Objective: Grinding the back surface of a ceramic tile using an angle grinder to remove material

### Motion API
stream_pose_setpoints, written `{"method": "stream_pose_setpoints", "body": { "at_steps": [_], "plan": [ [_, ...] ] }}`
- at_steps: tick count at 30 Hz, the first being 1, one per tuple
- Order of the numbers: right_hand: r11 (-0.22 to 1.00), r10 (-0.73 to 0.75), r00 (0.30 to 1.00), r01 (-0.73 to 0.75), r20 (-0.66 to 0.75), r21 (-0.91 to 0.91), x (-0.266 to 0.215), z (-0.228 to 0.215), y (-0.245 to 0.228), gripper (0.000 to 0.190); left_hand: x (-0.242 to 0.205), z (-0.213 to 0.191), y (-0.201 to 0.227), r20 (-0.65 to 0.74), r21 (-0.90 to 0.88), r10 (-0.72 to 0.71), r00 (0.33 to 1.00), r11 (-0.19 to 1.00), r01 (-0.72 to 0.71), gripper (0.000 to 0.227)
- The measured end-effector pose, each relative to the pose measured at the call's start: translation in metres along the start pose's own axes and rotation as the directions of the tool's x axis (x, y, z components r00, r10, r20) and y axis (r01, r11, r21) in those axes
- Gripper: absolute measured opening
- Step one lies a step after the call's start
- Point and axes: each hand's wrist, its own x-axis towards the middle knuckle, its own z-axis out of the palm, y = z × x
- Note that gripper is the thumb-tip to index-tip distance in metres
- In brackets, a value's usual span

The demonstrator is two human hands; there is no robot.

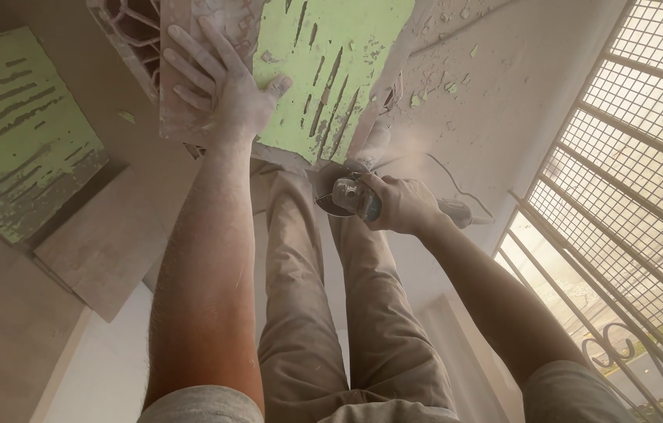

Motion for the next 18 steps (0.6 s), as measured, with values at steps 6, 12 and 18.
{"method": "stream_pose_setpoints", "body": {
  "at_steps": [6, 12, 18],
  "plan": [
    [1.0, 0.002, 0.997, -0.004, -0.079, -0.027, 0.007, 0.01, 0.001, 0.072, 0.0, 0.0, 0.001, 0.016, -0.016, -0.016, 1.0, 1.0, 0.016, 0.143],
    [0.999, 0.045, 0.999, -0.045, 0.005, 0.017, 0.01, 0.004, -0.012, 0.082, 0.002, 0.004, -0.001, 0.009, 0.006, -0.019, 1.0, 1.0, 0.019, 0.145],
    [0.998, 0.017, 0.997, -0.012, -0.069, 0.065, 0.012, 0.007, -0.012, 0.075, 0.004, 0.004, 0.0, 0.001, 0.029, -0.029, 1.0, 0.999, 0.029, 0.148]
  ]
}}
